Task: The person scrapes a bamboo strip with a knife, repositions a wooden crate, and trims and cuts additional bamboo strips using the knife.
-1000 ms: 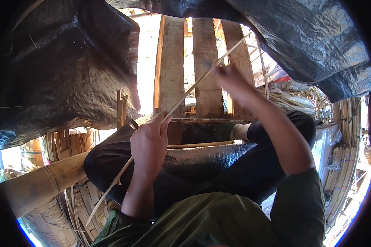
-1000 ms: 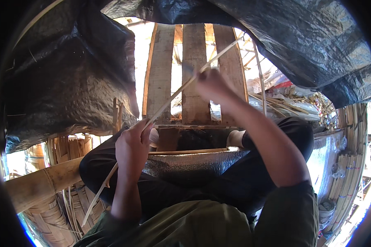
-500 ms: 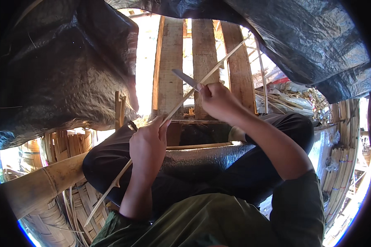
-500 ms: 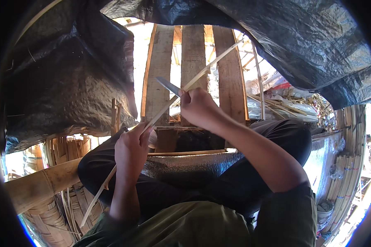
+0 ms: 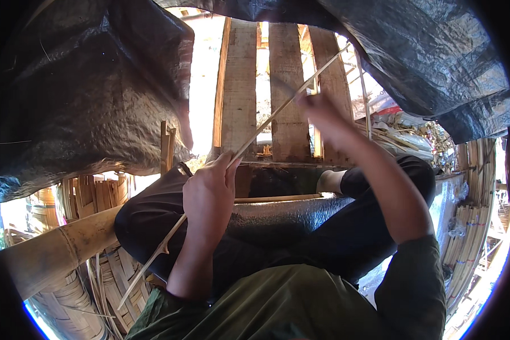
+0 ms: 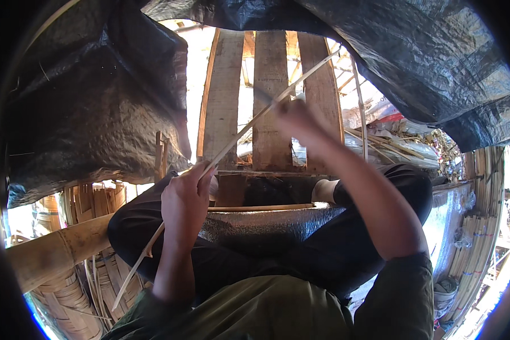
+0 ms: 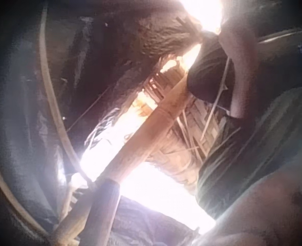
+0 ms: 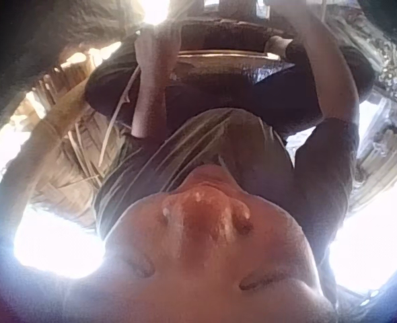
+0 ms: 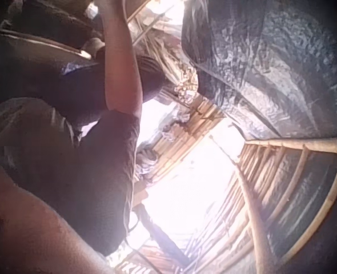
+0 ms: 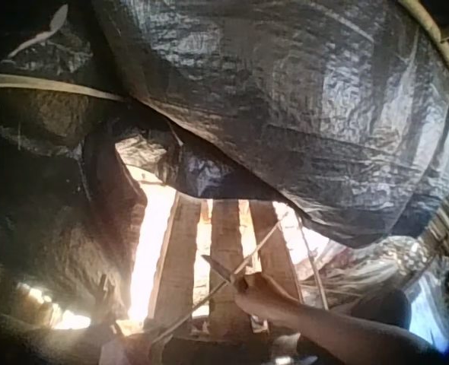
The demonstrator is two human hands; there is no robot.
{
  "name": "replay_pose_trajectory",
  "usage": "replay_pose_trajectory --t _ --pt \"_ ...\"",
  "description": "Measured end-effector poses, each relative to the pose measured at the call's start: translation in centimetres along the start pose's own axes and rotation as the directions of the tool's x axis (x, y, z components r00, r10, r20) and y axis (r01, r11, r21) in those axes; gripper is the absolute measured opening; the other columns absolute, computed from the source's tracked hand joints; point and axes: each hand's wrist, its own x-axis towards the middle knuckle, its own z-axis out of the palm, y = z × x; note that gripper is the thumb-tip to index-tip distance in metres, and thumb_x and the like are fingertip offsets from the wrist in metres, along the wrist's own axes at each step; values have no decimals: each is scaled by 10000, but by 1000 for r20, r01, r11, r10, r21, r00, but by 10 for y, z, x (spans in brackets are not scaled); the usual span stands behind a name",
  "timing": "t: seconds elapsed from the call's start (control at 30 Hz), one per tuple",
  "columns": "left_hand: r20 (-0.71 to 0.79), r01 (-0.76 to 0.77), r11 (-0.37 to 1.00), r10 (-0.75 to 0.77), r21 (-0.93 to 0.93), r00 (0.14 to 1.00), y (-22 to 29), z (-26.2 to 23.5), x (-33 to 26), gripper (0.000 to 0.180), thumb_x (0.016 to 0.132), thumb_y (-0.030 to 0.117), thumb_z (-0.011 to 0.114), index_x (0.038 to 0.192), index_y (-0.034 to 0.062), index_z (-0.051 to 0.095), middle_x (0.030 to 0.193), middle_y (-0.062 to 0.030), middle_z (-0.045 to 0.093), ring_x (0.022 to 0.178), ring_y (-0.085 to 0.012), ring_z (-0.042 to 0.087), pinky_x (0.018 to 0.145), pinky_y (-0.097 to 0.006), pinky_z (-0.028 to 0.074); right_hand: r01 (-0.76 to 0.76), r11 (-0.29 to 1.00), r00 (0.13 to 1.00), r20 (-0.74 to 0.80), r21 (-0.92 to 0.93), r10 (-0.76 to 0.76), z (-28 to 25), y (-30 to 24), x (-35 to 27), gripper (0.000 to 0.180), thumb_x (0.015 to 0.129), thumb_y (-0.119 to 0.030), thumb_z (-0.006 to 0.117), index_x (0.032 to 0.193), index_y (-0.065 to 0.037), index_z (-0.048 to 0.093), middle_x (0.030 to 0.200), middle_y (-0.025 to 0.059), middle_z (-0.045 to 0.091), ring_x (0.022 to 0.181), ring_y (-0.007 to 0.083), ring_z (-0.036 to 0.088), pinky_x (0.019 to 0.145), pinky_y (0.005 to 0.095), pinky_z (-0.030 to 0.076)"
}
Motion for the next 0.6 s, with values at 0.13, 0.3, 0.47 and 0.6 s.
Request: replay_pose_trajectory --t 0.13,0.3,0.47,0.6 --pt "61 47 999 -46 -8 997 -4 -1 -1 237 971 287 610 1088 103 703 731 -165 682 678 -342 689 607 -431 534 86 994 978 195 -60 -73 21 -26 -40 518 1060 -452 390 791 -45 563 502 -14 413 398 105 433 414 325 373" --pt "20 21 1000 -21 -5 1000 0 -1 -2 244 969 280 613 1101 95 701 737 -167 684 693 -344 690 617 -430 532 -14 999 999 -48 29 15 -9 -11 -5 538 1066 -413 350 830 -2 606 532 36 494 425 153 498 452 371 456" --pt "45 30 1000 -29 -5 999 1 -1 -1 243 965 273 618 1104 91 697 737 -166 679 698 -345 688 623 -437 531 61 995 978 195 81 -76 13 -21 -42 529 1058 -464 369 721 -79 504 512 -32 416 365 85 393 344 305 340" --pt "23 22 999 -21 -26 1000 1 -2 -2 227 964 255 619 1094 86 695 753 -168 680 712 -341 690 632 -437 531 -41 999 998 -42 27 42 -3 -20 -13 546 1059 -481 355 725 -79 512 493 -25 392 369 107 439 359 312 366"
